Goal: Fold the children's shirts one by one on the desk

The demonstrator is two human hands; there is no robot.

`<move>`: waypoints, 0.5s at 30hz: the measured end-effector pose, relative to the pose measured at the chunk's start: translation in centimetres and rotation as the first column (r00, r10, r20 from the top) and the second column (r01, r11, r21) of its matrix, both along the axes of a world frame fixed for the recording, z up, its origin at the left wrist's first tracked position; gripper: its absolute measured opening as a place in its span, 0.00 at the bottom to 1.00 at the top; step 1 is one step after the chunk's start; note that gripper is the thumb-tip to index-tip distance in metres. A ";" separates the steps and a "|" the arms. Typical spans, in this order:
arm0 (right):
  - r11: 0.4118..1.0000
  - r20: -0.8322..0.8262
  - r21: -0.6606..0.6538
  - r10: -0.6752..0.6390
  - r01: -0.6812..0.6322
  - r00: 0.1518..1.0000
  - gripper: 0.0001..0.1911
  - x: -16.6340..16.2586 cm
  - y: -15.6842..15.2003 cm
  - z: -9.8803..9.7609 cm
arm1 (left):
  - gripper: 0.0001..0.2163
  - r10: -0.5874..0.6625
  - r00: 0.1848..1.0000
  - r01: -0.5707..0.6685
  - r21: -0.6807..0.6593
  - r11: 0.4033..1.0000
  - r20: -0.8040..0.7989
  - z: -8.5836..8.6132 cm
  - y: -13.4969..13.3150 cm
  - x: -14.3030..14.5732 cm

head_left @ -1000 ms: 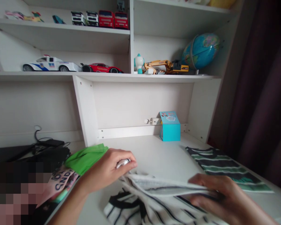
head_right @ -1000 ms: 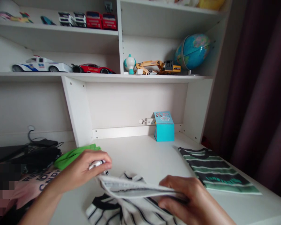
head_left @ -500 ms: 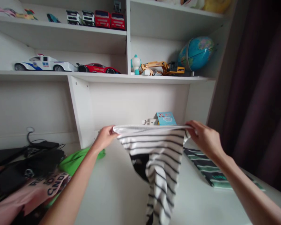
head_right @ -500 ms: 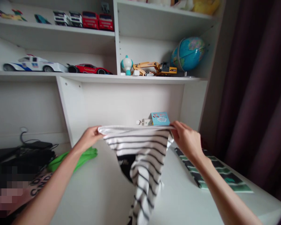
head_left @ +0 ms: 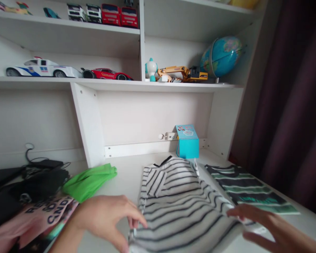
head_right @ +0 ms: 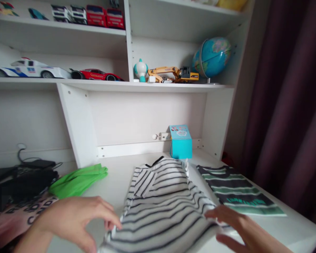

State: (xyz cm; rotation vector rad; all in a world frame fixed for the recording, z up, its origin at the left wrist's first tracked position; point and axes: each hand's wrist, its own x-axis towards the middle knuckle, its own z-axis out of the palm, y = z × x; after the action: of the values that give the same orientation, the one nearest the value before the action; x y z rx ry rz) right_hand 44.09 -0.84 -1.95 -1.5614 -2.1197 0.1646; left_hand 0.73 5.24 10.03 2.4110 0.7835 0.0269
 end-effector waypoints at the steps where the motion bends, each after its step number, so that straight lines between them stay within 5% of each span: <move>1: 0.987 0.007 -0.159 0.023 -0.022 1.000 0.19 0.3 -0.2 -0.8 | 0.20 -0.030 0.999 0.028 -0.041 0.999 -0.028 -0.8 0.6 0.7; 3: 0.932 0.005 -0.361 0.033 -0.029 0.999 0.23 0.1 -0.2 -1.4 | 0.22 -0.042 0.998 0.040 -0.061 0.997 -0.047 -2.7 2.4 2.3; 5: 0.913 -0.015 -0.408 0.013 -0.018 1.000 0.24 -1.2 0.9 -1.1 | 0.19 -0.019 1.000 0.019 -0.008 1.000 -0.019 -5.2 4.7 4.3; 11: 0.975 0.024 -0.222 -0.008 0.013 1.000 0.23 -5.5 8.4 -3.6 | 0.19 0.259 0.965 -0.256 0.320 0.912 0.033 -14.7 10.8 9.6; 15: 0.966 0.147 -0.233 -0.080 0.114 0.986 0.24 -5.8 11.2 -7.1 | 0.12 0.374 0.921 -0.384 0.412 0.826 0.109 -17.1 13.0 10.6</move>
State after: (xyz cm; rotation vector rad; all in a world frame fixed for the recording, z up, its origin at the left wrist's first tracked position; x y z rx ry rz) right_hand 38.28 10.37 -9.07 -1.8612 -2.1866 0.2993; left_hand 11.28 18.29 -7.09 2.6003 1.3568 0.4288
